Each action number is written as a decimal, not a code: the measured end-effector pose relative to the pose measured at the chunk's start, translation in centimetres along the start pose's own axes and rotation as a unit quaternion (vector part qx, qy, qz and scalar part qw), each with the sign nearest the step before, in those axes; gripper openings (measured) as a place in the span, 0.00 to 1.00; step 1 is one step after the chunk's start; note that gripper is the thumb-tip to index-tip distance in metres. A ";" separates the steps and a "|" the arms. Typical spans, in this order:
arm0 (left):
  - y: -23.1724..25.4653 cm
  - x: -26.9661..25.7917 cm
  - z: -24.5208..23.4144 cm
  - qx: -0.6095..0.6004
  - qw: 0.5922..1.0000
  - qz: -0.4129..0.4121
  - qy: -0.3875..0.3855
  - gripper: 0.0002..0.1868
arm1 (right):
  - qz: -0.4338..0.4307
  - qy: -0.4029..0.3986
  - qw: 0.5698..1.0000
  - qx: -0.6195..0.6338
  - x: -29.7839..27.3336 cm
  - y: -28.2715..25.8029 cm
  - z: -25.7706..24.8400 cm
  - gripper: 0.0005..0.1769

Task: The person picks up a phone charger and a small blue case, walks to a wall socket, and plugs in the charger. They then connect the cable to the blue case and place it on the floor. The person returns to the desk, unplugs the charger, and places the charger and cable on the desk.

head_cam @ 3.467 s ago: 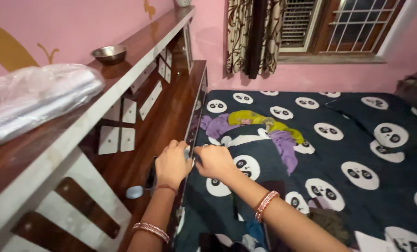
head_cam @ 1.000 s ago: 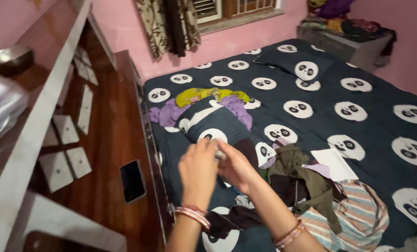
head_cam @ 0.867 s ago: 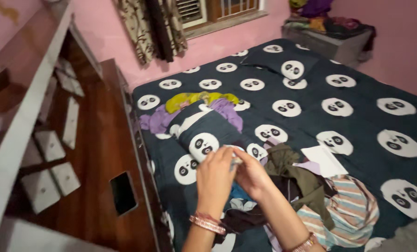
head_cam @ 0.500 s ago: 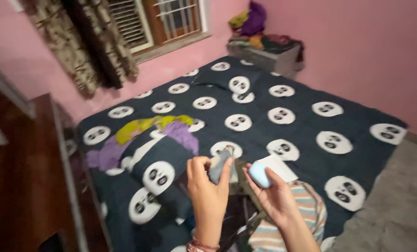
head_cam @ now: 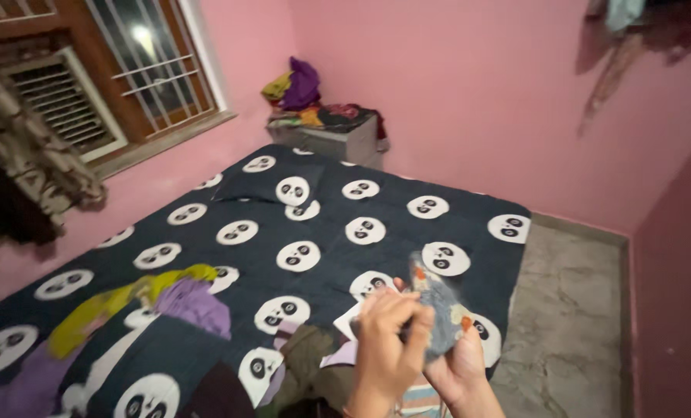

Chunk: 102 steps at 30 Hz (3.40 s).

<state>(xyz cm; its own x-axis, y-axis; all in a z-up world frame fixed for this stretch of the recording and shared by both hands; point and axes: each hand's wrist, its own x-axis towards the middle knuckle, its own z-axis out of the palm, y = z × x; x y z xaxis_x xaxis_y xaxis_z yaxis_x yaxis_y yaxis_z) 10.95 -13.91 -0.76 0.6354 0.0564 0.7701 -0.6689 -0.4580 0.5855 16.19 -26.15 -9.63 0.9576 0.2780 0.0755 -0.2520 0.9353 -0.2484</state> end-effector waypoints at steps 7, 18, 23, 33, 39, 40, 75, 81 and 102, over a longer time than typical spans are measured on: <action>0.6 -0.7 5.0 0.047 0.997 0.051 0.045 0.23 | -0.094 0.061 0.989 -0.098 -1.4 -0.5 -1.8 0.25; 0.6 -6.4 2.8 0.007 0.988 0.107 -0.109 0.26 | -0.176 0.042 0.977 -0.114 -7.1 1.2 -2.3 0.25; 3.1 -8.4 -0.1 -0.005 0.988 0.004 -0.155 0.32 | -0.196 0.045 0.975 -0.095 -9.7 3.3 -3.1 0.28; 5.5 -8.2 -2.1 -0.088 0.975 -0.174 -0.108 0.12 | -0.221 0.156 0.959 -0.082 -15.2 8.8 0.4 0.27; 6.1 -13.0 -4.5 -0.217 0.958 -0.023 -0.186 0.24 | -0.274 0.129 0.946 -0.115 -18.9 8.5 -1.1 0.26; 6.4 -13.4 -4.7 -0.229 0.953 -0.003 -0.197 0.28 | -0.287 0.117 0.942 -0.129 -19.3 8.4 -1.2 0.25; 9.7 -14.8 -7.0 -0.392 0.896 -0.145 -0.149 0.14 | -0.385 0.169 0.869 -0.262 -24.5 12.9 9.5 0.20; 10.4 -15.1 -7.7 -0.285 0.945 -0.048 -0.155 0.17 | -0.386 0.172 0.881 -0.212 -25.4 12.9 8.8 0.20; 10.5 -21.6 -9.3 -0.318 0.912 -0.237 -0.100 0.10 | -0.243 0.188 0.926 -0.221 -29.9 15.6 5.4 0.22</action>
<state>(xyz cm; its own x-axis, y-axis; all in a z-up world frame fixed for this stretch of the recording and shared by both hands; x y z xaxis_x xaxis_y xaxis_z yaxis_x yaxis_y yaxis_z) -13.44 -11.67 -8.90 0.9267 -0.0783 0.3675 -0.3485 0.1870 0.9185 -17.09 -18.69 -10.59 0.9449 -0.3251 -0.0382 0.2237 0.7266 -0.6497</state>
